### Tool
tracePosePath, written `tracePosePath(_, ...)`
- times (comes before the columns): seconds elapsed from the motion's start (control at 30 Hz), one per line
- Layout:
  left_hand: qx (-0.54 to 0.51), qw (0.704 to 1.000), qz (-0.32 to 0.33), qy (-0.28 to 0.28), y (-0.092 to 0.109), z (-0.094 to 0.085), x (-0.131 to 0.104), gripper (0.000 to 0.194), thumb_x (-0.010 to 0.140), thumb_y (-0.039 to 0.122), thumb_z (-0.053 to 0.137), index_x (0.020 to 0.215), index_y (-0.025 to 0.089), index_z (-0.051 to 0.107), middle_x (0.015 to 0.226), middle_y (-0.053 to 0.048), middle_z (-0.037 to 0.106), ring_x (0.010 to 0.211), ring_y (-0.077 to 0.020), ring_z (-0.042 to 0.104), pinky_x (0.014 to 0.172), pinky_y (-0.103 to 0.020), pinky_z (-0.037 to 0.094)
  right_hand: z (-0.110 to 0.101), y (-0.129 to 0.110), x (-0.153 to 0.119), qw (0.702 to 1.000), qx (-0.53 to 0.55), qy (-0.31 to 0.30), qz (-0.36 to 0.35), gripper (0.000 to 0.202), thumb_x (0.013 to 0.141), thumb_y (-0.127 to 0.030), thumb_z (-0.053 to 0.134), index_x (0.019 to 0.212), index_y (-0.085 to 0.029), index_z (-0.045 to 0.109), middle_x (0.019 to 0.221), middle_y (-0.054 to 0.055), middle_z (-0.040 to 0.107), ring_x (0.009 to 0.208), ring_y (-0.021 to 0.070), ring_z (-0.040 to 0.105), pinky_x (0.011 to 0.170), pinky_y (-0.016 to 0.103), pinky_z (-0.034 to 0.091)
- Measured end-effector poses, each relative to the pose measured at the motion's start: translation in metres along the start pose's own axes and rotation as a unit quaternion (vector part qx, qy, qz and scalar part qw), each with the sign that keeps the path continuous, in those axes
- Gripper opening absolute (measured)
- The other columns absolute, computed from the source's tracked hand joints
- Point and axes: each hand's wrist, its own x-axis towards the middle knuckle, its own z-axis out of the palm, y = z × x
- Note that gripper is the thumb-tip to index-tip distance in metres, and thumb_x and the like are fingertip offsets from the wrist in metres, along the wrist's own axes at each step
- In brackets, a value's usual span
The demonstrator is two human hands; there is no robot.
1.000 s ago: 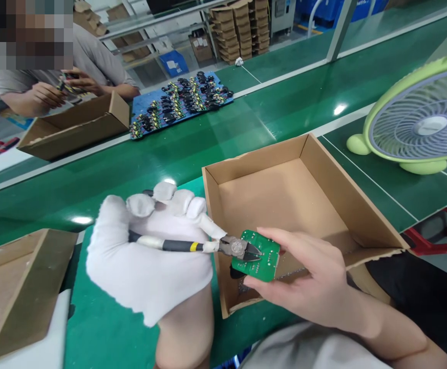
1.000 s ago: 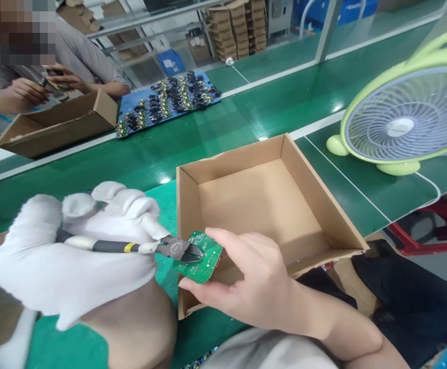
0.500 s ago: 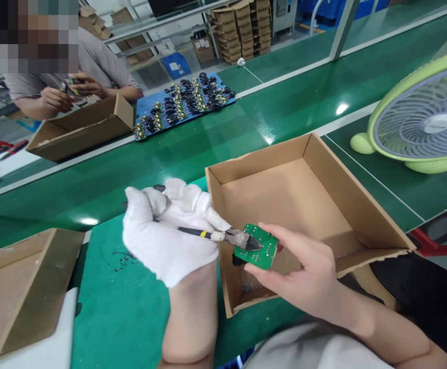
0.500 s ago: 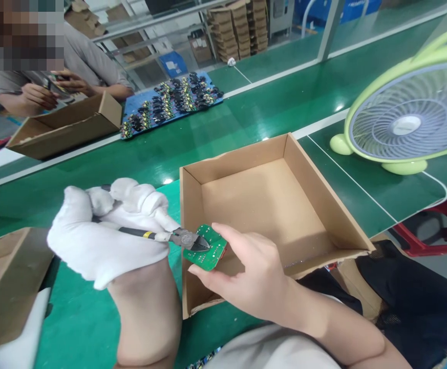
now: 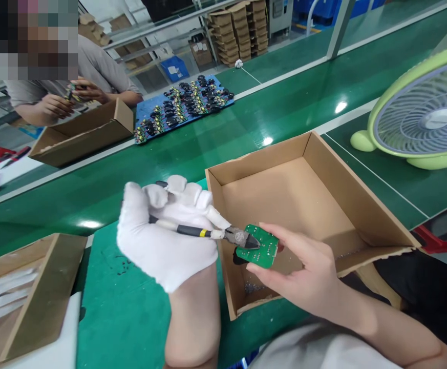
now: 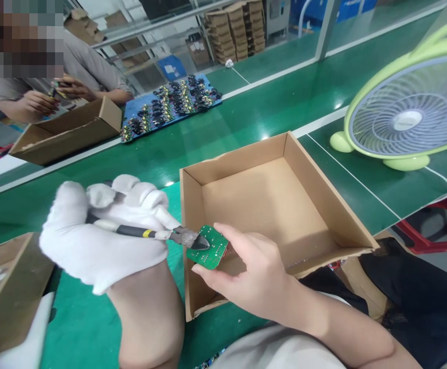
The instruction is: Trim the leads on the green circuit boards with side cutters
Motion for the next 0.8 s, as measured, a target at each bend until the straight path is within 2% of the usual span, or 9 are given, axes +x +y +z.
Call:
tracePosePath(0.1,-0.005,1.0,-0.012,0.007,0.004,0.0,-0.003,0.042,0.101,0.043,0.036,0.066,0.02,0.04,0.073,-0.002,0.05,0.062,-0.0129,0.056,0.055,-0.032,0.05,0.0,0.0,0.001,1.0,-0.001,0.005,-0.006,0.033,0.085,-0.024,0.078,0.116,-0.017,0.07,0.08,0.004,0.08,0.063,0.0185,0.074,0.068,0.028,0.066)
tracePosePath(0.17,-0.011,1.0,-0.012,0.003,0.004,-0.001,-0.003,0.041,0.101,0.043,0.037,0.067,0.02,0.042,0.074,-0.002,0.052,0.067,-0.0136,0.057,0.058,-0.032,0.052,0.0,0.0,0.001,1.0,0.0,0.005,-0.007,0.034,0.084,-0.024,0.078,0.117,-0.017,0.071,0.082,0.004,0.08,0.064,0.0184,0.074,0.068,0.027,0.065)
tracePosePath(0.33,-0.026,0.999,0.011,-0.019,-0.001,-0.005,-0.001,0.038,0.097,0.041,0.046,0.065,0.019,0.044,0.074,-0.003,0.053,0.066,-0.0139,0.057,0.055,-0.03,0.051,-0.001,0.0,0.001,1.0,-0.009,0.004,-0.005,0.035,0.085,-0.027,0.078,0.118,-0.018,0.071,0.085,0.005,0.081,0.065,0.0189,0.074,0.069,0.028,0.066)
tracePosePath(0.43,-0.033,0.999,-0.005,-0.028,-0.002,-0.004,-0.001,0.037,0.096,0.041,0.047,0.065,0.02,0.043,0.073,-0.002,0.052,0.062,-0.0136,0.056,0.054,-0.031,0.051,-0.001,0.0,0.001,1.0,-0.015,0.005,-0.005,0.034,0.086,-0.029,0.078,0.116,-0.017,0.071,0.083,0.005,0.081,0.063,0.0186,0.074,0.066,0.028,0.065)
tracePosePath(0.57,0.0,0.999,-0.031,-0.016,-0.001,-0.001,-0.004,0.04,0.099,0.042,0.038,0.066,0.02,0.038,0.072,-0.001,0.047,0.056,-0.0131,0.054,0.049,-0.032,0.045,-0.001,-0.001,0.001,1.0,-0.008,0.012,-0.005,0.034,0.084,-0.029,0.08,0.114,-0.016,0.071,0.082,0.005,0.08,0.064,0.0188,0.074,0.068,0.027,0.065)
tracePosePath(0.73,0.027,0.998,0.023,-0.055,-0.008,-0.007,0.0,0.044,0.101,0.036,0.035,0.063,0.017,0.024,0.063,0.001,0.025,0.047,-0.0086,0.038,0.045,-0.029,0.036,-0.001,-0.001,0.001,1.0,0.004,0.004,-0.001,0.035,0.086,-0.03,0.078,0.118,-0.018,0.071,0.082,0.004,0.081,0.063,0.0179,0.074,0.068,0.026,0.066)
tracePosePath(0.8,0.036,0.996,0.034,-0.078,-0.011,-0.01,0.002,0.046,0.1,0.036,0.039,0.064,0.016,0.02,0.062,0.001,0.022,0.047,-0.0084,0.036,0.045,-0.027,0.035,-0.001,-0.001,0.0,1.0,0.004,0.004,-0.004,0.036,0.086,-0.03,0.078,0.119,-0.018,0.07,0.082,0.004,0.081,0.062,0.018,0.074,0.067,0.027,0.066)
